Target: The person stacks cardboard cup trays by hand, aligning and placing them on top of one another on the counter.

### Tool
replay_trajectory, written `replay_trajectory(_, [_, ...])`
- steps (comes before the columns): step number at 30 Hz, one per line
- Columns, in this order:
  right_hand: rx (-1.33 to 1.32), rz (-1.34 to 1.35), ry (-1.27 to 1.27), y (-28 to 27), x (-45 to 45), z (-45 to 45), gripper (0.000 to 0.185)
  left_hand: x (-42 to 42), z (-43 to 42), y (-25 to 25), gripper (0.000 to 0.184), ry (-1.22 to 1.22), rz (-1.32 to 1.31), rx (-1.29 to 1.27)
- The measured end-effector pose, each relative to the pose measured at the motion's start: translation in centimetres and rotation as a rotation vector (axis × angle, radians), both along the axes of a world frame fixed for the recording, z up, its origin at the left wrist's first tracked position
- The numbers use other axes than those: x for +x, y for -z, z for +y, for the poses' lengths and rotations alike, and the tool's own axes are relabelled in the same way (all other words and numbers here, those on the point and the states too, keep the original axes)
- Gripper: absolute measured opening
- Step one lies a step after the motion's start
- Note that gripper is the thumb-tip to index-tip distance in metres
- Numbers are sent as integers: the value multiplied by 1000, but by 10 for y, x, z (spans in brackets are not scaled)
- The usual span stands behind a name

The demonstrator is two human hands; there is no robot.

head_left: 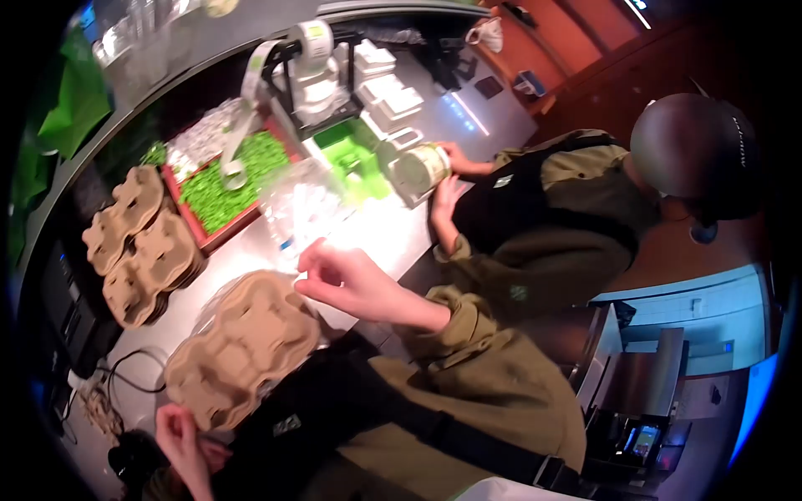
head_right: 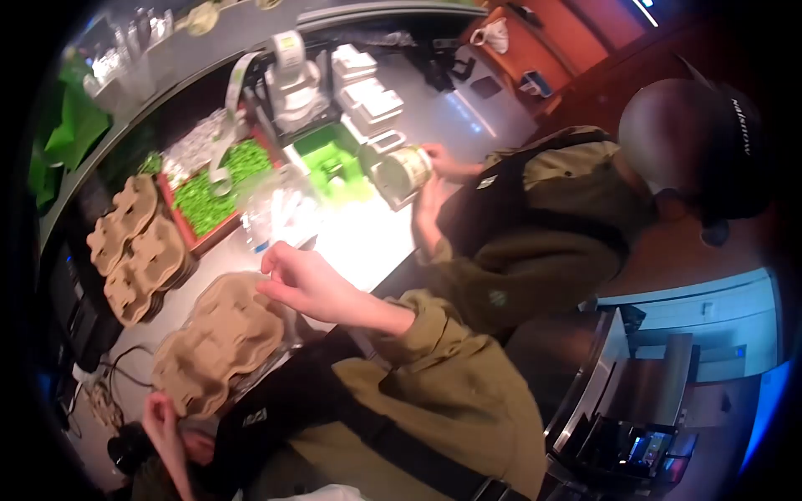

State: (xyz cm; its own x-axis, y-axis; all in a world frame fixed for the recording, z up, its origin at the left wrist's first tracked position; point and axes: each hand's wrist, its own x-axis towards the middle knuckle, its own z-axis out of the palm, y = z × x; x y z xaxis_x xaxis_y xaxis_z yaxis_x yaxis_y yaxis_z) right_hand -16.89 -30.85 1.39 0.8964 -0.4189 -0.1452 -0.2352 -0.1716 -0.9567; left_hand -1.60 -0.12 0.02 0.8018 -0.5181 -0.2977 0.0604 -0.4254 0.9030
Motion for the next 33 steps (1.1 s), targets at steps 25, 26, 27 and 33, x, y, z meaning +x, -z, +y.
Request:
replay_trajectory(25, [142,146,-189,31,27,-13,18,-15,-8,16,11,-368,254,-147])
replay_trajectory(26, [96,122,-208,27,28,-17,17,-17,-7,18,10,-383,272,-144])
replay_trajectory(27, [63,100,-230,24,30,-20,16,-18,-8,12,9,-360,303,-139])
replay_trajectory(33, [115,105,-256,-11,30,-18,14,-16,-5,-4,9,-255,210,-64])
